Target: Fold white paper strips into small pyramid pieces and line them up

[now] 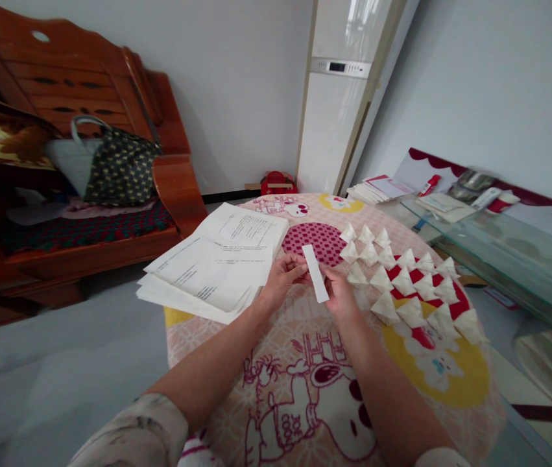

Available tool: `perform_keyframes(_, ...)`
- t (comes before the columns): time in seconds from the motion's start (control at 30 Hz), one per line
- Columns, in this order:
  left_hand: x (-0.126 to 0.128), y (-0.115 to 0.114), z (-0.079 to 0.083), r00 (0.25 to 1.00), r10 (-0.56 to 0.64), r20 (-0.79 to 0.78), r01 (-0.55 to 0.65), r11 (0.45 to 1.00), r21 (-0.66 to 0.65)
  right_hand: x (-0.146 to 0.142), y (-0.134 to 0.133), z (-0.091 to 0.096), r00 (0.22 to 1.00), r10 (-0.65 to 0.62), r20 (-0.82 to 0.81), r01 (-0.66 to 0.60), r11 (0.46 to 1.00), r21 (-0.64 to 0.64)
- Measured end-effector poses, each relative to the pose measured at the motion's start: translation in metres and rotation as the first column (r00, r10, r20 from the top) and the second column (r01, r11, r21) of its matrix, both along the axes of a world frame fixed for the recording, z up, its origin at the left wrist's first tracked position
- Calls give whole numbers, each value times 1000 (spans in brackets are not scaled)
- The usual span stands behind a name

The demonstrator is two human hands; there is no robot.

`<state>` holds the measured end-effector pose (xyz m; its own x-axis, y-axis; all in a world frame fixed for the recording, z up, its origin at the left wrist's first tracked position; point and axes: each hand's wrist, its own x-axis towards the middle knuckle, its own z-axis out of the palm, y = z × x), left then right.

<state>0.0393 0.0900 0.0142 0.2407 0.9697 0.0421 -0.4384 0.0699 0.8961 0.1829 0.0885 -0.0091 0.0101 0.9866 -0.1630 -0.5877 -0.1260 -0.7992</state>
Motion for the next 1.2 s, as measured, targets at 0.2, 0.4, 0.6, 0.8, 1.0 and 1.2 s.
perform_keyframes(0.2,0,-2,3,1000,-18,0,18,1000,-4,1,-3,-1,998,52,-40,-54,998,-38)
perform_keyframes(0.4,0,-2,4,1000,-13,-2,13,999,-29,0,-6,6,997,70,-24,-72,995,-69)
perform_keyframes(0.6,0,0,-2,998,-44,35,45,999,-17,-2,-8,10,998,66,-5,-66,992,-104)
perform_keyframes(0.8,0,-1,-1,998,-37,43,38,999,-28,-2,-7,10,997,76,-11,-77,995,-70)
perform_keyframes(1.0,1,0,-1,998,56,-31,-55,998,12,-1,-8,10,964,-103,244,82,992,95)
perform_keyframes(1.2,-4,4,-3,937,285,-200,-248,950,190,-1,-16,15,722,-309,620,85,928,363)
